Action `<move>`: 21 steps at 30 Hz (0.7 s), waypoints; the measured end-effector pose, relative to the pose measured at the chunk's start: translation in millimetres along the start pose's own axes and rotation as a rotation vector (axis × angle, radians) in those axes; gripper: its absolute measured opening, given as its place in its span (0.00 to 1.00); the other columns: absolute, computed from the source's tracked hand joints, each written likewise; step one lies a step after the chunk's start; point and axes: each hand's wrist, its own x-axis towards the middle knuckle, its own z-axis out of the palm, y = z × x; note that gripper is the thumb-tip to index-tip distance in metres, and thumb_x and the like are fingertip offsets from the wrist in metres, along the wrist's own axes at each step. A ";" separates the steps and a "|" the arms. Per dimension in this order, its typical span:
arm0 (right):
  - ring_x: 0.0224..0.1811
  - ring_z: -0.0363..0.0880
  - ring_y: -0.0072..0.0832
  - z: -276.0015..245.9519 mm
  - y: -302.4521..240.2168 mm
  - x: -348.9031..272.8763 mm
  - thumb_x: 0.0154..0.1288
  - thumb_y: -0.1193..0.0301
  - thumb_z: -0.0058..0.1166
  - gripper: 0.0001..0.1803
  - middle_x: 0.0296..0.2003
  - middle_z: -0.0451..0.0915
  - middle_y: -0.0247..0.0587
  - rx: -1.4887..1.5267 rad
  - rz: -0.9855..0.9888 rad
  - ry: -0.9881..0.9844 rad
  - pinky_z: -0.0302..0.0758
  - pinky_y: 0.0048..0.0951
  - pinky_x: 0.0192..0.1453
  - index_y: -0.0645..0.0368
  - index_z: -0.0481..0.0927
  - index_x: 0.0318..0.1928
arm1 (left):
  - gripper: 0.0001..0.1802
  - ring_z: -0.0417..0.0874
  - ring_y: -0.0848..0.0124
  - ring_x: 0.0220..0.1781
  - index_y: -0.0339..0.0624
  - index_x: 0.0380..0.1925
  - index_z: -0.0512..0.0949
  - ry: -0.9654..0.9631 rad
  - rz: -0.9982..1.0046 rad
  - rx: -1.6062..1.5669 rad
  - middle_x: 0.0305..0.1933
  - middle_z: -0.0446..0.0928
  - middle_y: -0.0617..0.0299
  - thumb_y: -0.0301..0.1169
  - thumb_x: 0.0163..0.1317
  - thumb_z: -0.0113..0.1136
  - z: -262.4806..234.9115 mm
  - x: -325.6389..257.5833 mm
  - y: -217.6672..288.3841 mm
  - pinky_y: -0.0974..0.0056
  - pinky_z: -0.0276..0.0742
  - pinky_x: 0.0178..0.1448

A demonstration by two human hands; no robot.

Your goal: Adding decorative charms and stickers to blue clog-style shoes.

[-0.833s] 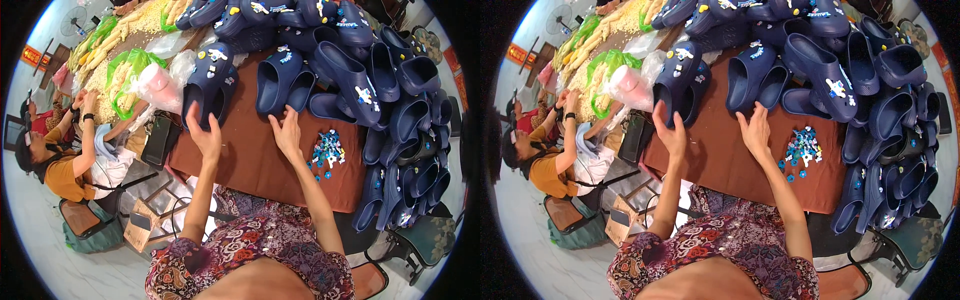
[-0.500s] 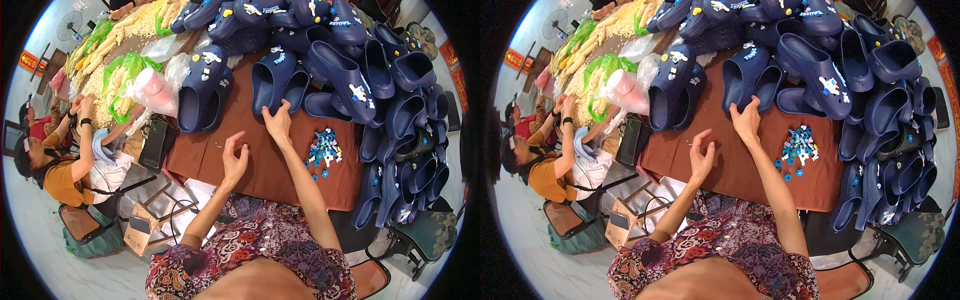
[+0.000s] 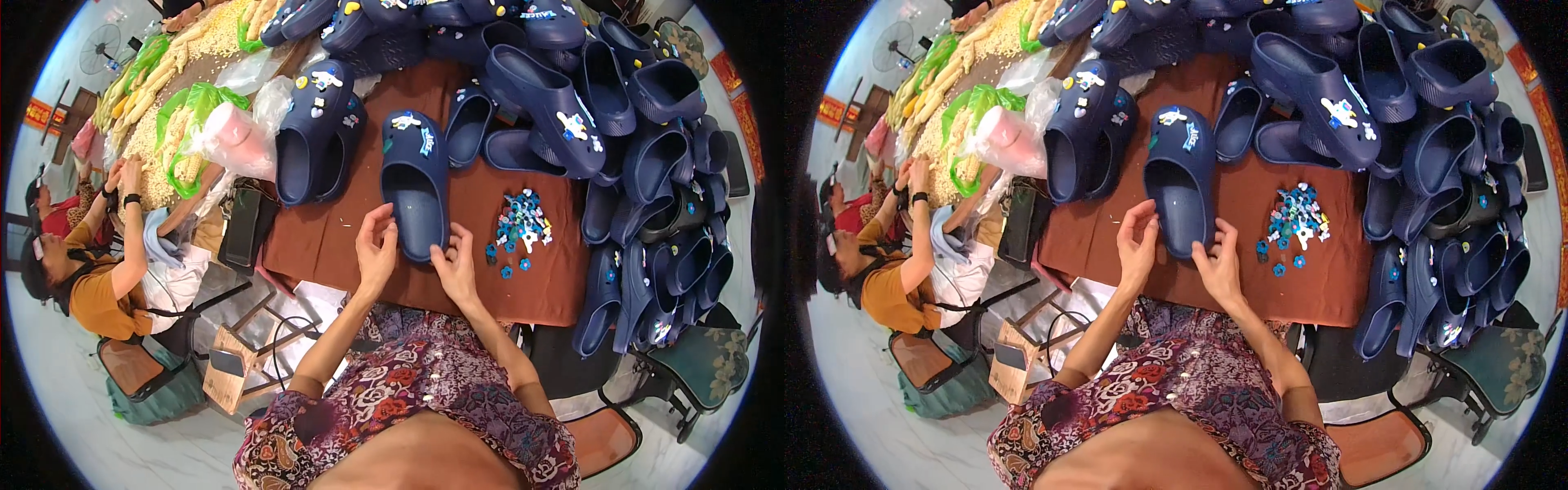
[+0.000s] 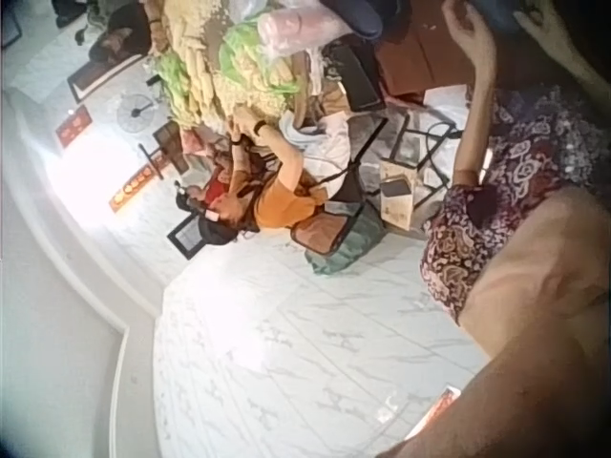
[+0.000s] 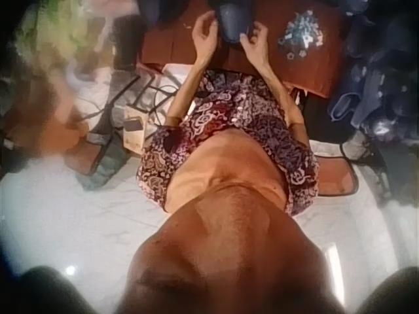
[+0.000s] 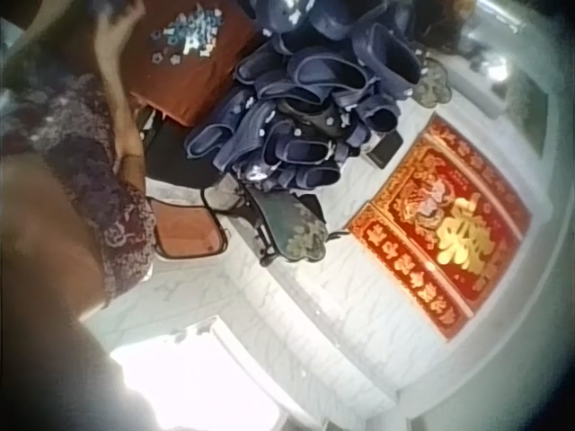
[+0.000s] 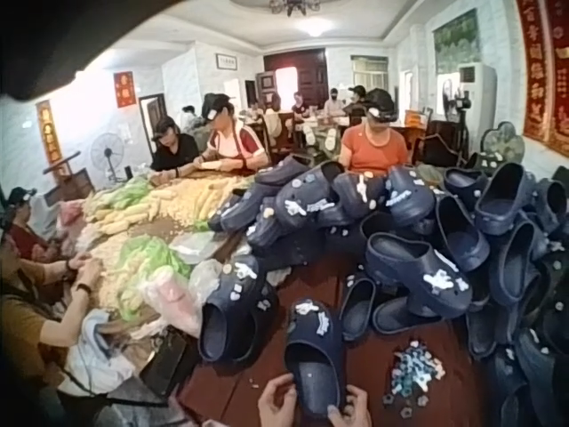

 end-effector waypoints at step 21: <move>0.38 0.84 0.28 -18.1 -6.7 -94.3 0.65 0.70 0.60 0.13 0.37 0.82 0.43 -0.284 0.159 -0.348 0.79 0.30 0.41 0.62 0.79 0.47 | 0.16 0.74 0.70 0.53 0.46 0.47 0.74 -0.178 -0.533 -0.741 0.50 0.75 0.64 0.44 0.68 0.59 19.3 -5.1 -16.8 0.60 0.69 0.61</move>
